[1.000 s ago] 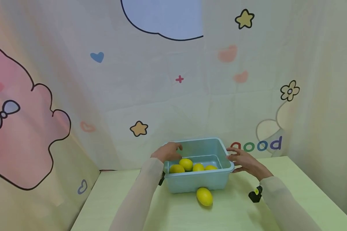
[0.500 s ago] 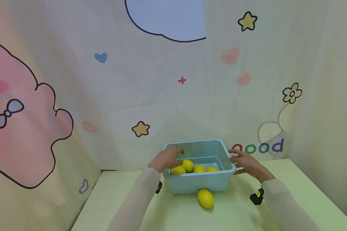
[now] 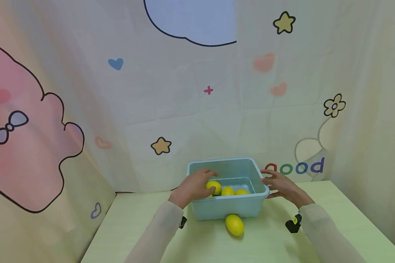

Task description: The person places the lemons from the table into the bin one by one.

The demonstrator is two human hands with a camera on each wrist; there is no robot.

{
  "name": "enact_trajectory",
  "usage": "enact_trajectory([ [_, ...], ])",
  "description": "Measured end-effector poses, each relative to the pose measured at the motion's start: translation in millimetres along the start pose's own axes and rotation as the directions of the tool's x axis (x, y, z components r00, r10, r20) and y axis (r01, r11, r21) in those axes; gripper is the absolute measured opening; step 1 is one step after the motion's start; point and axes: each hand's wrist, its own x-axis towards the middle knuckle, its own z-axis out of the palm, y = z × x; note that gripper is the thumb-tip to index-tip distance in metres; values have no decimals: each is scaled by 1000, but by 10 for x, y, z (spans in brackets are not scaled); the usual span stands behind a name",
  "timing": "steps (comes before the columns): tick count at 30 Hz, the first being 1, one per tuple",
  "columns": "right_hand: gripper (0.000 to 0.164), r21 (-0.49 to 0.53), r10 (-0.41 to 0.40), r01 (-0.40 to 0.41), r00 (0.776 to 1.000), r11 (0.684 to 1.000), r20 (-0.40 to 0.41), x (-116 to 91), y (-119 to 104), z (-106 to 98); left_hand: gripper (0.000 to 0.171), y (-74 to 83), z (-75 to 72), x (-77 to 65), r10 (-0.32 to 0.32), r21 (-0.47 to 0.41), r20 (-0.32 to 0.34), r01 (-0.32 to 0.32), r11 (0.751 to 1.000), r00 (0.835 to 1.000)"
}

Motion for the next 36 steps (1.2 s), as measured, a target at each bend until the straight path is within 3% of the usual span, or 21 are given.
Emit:
enact_trajectory([
  [6,65,-7,-10,10,1000,1000,4,9,16,-3,46,124,24,-113,65,11,-54,-64,998,996],
  [13,65,7,-4,4,1000,1000,5,22,21,-11,50,206,125,-222,99,28,-96,-97,995,990],
  [23,65,0,-10,10,1000,1000,11,-2,-2,-9,45,290,268,-323,218,87,-187,-205,975,958],
  [29,64,1,-3,2,1000,1000,8,14,7,-14,45,370,317,-377,268,103,-178,-253,962,947],
  [36,66,8,-3,2,1000,1000,18,8,5,-20,48,474,436,-407,282,91,-113,-273,958,953],
])
